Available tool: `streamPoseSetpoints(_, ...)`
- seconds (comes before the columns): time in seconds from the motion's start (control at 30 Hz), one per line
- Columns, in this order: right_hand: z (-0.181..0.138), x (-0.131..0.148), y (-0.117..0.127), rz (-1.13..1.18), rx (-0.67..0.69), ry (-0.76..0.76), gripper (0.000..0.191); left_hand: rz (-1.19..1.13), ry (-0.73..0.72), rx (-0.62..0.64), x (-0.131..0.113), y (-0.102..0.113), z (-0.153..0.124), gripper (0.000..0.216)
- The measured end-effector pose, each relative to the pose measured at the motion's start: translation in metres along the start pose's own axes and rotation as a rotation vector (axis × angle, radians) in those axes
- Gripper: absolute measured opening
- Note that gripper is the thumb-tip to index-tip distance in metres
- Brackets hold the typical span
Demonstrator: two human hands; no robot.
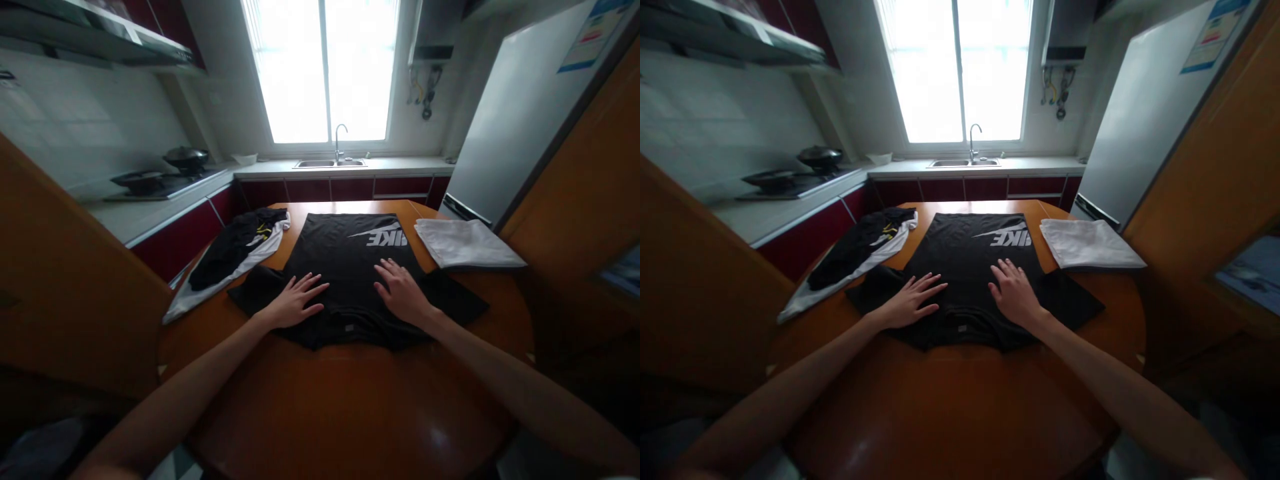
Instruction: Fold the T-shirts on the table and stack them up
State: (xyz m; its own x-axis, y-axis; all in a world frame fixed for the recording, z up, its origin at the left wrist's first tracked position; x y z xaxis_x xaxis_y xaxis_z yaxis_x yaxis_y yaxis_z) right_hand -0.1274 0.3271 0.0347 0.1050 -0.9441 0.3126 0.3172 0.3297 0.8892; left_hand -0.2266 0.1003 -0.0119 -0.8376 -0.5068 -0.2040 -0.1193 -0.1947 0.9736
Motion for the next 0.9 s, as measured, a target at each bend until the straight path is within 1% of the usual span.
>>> streamPoseSetpoints(0.1, 0.021, 0.035, -0.031, 0.123, 0.079, 0.091, 0.051, 0.009, 0.001, -0.071, 0.004, 0.017, 0.001, 0.053)
streamPoseSetpoints(0.17, 0.024, 0.05, -0.051, 0.161, 0.123, 0.133, 0.053, 0.036, 0.038, -0.177, 0.02, 0.038, 0.001, 0.051)
streamPoseSetpoints(0.23, 0.019, 0.06, -0.069, 0.159, 0.182, 0.189, 0.057, 0.076, 0.135, -0.31, 0.052, 0.064, -0.006, 0.048)
streamPoseSetpoints(0.3, 0.014, 0.063, -0.079, 0.144, 0.215, 0.216, 0.058, 0.123, 0.296, -0.414, 0.096, 0.089, -0.021, 0.044)
streamPoseSetpoints(0.33, 0.012, 0.061, -0.08, 0.141, 0.211, 0.215, 0.058, 0.143, 0.394, -0.435, 0.12, 0.098, -0.031, 0.043)
streamPoseSetpoints(0.37, 0.011, 0.059, -0.08, 0.14, 0.193, 0.207, 0.058, 0.153, 0.504, -0.445, 0.144, 0.105, -0.043, 0.041)
streamPoseSetpoints(0.43, 0.011, 0.055, -0.078, 0.144, 0.148, 0.193, 0.057, 0.14, 0.703, -0.406, 0.183, 0.111, -0.068, 0.036)
streamPoseSetpoints(0.5, 0.011, 0.054, -0.077, 0.162, 0.125, 0.192, 0.056, 0.096, 0.851, -0.312, 0.208, 0.107, -0.088, 0.032)
streamPoseSetpoints(0.57, 0.011, 0.054, -0.077, 0.194, 0.112, 0.194, 0.055, 0.032, 0.918, -0.209, 0.217, 0.098, -0.099, 0.03)
streamPoseSetpoints(0.63, 0.011, 0.055, -0.072, 0.226, 0.072, 0.204, 0.053, -0.037, 0.926, -0.137, 0.216, 0.089, -0.102, 0.03)
streamPoseSetpoints(0.7, 0.011, 0.058, -0.063, 0.249, 0.007, 0.221, 0.052, -0.087, 0.909, -0.095, 0.212, 0.083, -0.101, 0.032)
streamPoseSetpoints(0.77, 0.01, 0.061, -0.058, 0.261, -0.02, 0.243, 0.052, -0.104, 0.903, -0.063, 0.209, 0.08, -0.1, 0.033)
streamPoseSetpoints(0.83, 0.007, 0.064, -0.062, 0.255, 0.026, 0.263, 0.054, -0.102, 0.907, -0.031, 0.209, 0.077, -0.101, 0.031)
streamPoseSetpoints(0.9, 0.002, 0.068, -0.073, 0.223, 0.125, 0.288, 0.058, -0.101, 0.917, 0.008, 0.211, 0.074, -0.102, 0.029)
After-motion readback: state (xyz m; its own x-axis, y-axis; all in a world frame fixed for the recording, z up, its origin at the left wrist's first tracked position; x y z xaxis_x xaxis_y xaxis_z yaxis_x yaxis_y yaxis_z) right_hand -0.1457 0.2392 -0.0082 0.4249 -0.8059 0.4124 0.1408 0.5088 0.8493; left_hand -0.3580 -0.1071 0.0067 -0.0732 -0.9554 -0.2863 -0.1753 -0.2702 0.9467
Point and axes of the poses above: each hand's wrist, its own z-axis towards the middle knuckle, its own y-axis out of the back of the hand, x = y × z, the point moved 10 cm from there along z, towards the middle knuckle, and after that the axes turned 5 degrees about z, right-handed, at the moved point
